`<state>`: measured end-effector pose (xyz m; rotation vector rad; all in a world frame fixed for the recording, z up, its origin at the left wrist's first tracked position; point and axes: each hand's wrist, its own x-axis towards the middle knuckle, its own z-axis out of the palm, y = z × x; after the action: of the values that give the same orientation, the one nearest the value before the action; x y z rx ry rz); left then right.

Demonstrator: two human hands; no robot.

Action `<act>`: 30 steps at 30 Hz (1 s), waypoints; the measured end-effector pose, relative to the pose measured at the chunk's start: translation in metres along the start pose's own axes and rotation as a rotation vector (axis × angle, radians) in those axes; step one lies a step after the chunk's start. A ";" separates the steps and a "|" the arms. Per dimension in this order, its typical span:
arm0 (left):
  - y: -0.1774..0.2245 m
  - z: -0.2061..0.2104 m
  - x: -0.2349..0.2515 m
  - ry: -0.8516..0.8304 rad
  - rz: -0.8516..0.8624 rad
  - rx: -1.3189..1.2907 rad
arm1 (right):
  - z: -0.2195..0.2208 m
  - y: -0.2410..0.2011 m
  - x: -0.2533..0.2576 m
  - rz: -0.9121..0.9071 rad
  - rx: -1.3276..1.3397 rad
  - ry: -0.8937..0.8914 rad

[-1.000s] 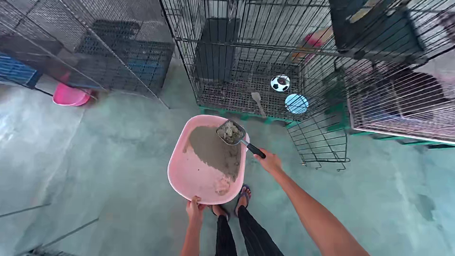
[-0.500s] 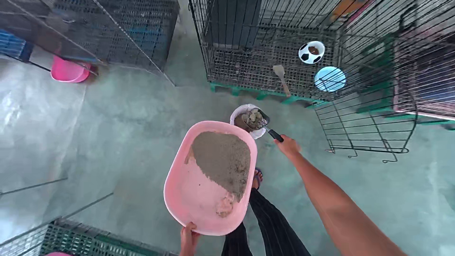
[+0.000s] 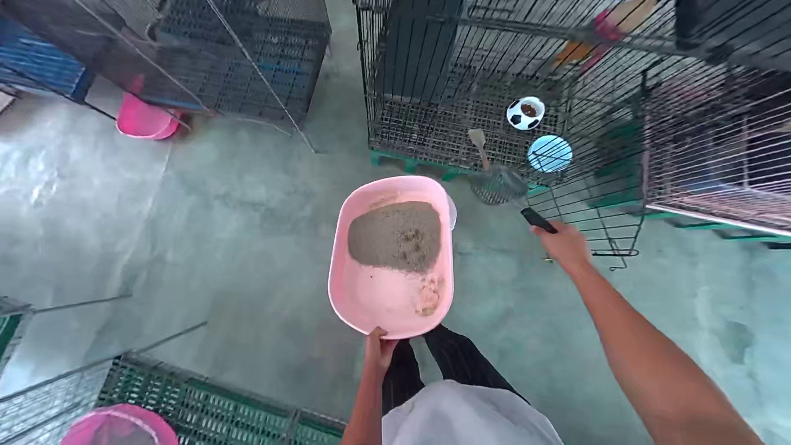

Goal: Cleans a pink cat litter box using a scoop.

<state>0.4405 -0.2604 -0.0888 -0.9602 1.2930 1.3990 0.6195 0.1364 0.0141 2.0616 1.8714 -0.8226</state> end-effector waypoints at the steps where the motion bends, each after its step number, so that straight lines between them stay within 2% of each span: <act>1: -0.003 0.002 -0.005 0.006 -0.008 0.013 | -0.018 -0.005 -0.013 -0.021 0.010 0.026; 4: -0.030 -0.016 -0.011 0.003 -0.015 0.019 | -0.052 -0.025 -0.058 -0.119 0.000 0.061; 6: -0.031 -0.007 -0.007 -0.006 -0.001 0.012 | -0.059 -0.042 -0.087 -0.177 -0.048 0.005; 10: 0.002 0.022 -0.011 -0.008 0.094 0.075 | -0.045 -0.064 -0.119 -0.258 -0.205 -0.204; 13: 0.019 0.022 -0.020 -0.023 0.213 0.121 | -0.025 -0.066 -0.116 -0.265 -0.280 -0.326; 15: 0.032 0.018 -0.027 -0.061 0.296 0.127 | -0.014 -0.067 -0.116 -0.247 -0.294 -0.341; 18: 0.058 0.024 -0.035 -0.136 0.384 0.127 | -0.022 -0.073 -0.117 -0.247 -0.226 -0.278; 22: 0.090 0.034 -0.059 -0.207 0.496 0.189 | -0.069 -0.085 -0.130 -0.316 -0.118 -0.137; 26: 0.118 0.046 -0.079 -0.323 0.643 0.251 | -0.116 -0.118 -0.143 -0.409 -0.084 0.007; 30: 0.140 0.071 -0.088 -0.320 0.682 0.250 | -0.120 -0.153 -0.128 -0.465 -0.031 0.064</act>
<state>0.3280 -0.1978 0.0367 -0.0991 1.5666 1.7490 0.4974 0.1165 0.2115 1.6696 2.4276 -0.8235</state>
